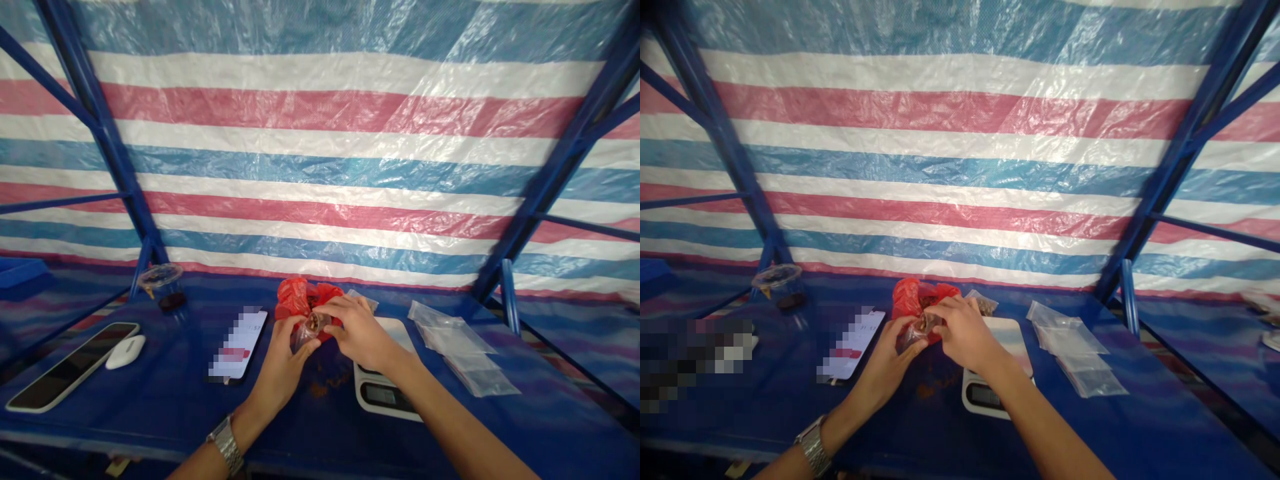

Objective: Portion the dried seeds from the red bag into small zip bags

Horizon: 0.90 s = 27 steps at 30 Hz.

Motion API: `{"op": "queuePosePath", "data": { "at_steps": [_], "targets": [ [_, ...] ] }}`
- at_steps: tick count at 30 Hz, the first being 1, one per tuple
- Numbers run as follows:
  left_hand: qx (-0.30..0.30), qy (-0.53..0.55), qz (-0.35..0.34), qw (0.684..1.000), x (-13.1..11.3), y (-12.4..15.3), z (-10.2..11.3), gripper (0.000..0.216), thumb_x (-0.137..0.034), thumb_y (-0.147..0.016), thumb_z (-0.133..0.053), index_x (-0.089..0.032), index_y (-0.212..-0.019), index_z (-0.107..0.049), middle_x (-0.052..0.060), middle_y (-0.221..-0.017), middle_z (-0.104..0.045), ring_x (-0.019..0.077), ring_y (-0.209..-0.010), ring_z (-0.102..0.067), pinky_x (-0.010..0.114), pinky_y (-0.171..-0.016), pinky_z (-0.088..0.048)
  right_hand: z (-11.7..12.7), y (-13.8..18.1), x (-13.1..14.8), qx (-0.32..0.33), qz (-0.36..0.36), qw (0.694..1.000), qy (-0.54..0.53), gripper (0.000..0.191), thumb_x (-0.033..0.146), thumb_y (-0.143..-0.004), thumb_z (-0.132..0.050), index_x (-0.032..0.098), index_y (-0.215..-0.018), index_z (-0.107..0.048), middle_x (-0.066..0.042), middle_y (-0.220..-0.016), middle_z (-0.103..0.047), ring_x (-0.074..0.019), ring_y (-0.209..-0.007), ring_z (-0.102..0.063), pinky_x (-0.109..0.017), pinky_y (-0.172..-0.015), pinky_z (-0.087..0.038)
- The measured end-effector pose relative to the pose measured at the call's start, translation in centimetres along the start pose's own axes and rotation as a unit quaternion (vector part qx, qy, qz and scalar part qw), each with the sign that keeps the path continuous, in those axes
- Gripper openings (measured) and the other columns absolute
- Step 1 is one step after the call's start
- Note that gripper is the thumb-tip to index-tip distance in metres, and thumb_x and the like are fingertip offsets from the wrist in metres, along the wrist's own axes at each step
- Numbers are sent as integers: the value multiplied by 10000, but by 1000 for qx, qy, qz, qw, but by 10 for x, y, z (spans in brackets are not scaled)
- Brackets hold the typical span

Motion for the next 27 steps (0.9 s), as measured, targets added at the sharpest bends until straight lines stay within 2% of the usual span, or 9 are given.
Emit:
{"op": "queuePosePath", "data": {
  "at_steps": [4, 7, 12, 17, 20, 22, 25, 27],
  "targets": [
    [6, 2, -6, 1000, 0, 2, -5, 387, -342, -834, -717, -209, -1189, -639, 96, -1195, -607, 275, -1144, -604, 476, -1074, -467, -2, 3, 10, 16, 42, 998, -36, 450, 8, -894, -544, 247, -1229, -724, -71, -1193, -685, -210, -1107, -629, -330, -1006, -447],
    [12, -11, -16, 1000, -1, 3, -8, 351, -340, -860, -684, -219, -1186, -641, 89, -1183, -600, 271, -1137, -599, 480, -1070, -474, -4, 3, 18, 30, 68, 996, -49, 518, -31, -861, -528, 280, -1227, -723, -54, -1238, -652, -191, -1074, -639, -281, -945, -486],
    [20, -23, -18, 999, -4, 4, -10, 331, -322, -869, -662, -213, -1182, -639, 90, -1169, -599, 274, -1132, -598, 489, -1077, -468, -4, -1, 26, 45, 86, 995, -30, 534, -49, -820, -538, 287, -1187, -732, -40, -1244, -630, -184, -1088, -629, -265, -933, -482],
    [23, -18, -11, 1000, -2, 2, -9, 338, -317, -863, -658, -191, -1176, -642, 98, -1167, -601, 279, -1134, -600, 483, -1070, -464, -1, -4, 35, 37, 115, 993, 3, 536, -67, -790, -529, 263, -1156, -741, -47, -1225, -635, -204, -1154, -591, -307, -1001, -453],
    [23, 2, -10, 1000, 1, 1, -7, 342, -337, -863, -666, -187, -1170, -642, 103, -1169, -616, 287, -1135, -609, 483, -1044, -478, 5, -8, 36, 23, 125, 992, 2, 527, -44, -807, -547, 275, -1181, -736, -46, -1225, -639, -206, -1142, -599, -319, -991, -459],
    [16, 12, -7, 1000, 2, 1, -5, 356, -358, -872, -667, -189, -1183, -638, 107, -1178, -629, 283, -1126, -621, 474, -1031, -486, 14, -13, 30, -17, 111, 994, 3, 484, -6, -846, -553, 275, -1198, -732, -50, -1244, -637, -206, -1133, -608, -320, -982, -462],
    [2, 11, 6, 1000, 3, 2, 0, 375, -388, -869, -675, -188, -1185, -643, 113, -1188, -649, 276, -1121, -635, 456, -1032, -485, 24, -24, 7, -78, 28, 995, 48, 473, 26, -876, -538, 254, -1251, -716, -67, -1280, -636, -219, -1125, -613, -344, -1002, -446],
    [-4, 10, 20, 1000, 3, 2, 2, 374, -408, -866, -673, -180, -1161, -654, 117, -1175, -668, 275, -1113, -644, 452, -1033, -484, 17, -31, -7, -64, -21, 993, 100, 456, 39, -853, -567, 234, -1231, -731, -78, -1261, -658, -241, -1122, -609, -372, -1024, -417]
  ]
}}
Point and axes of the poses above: each hand's wrist, its own y-axis away from the middle knuckle, its own z-axis out of the back of the hand, x = y × z, the point moved 8 cm from there along -y, towards the middle knuckle
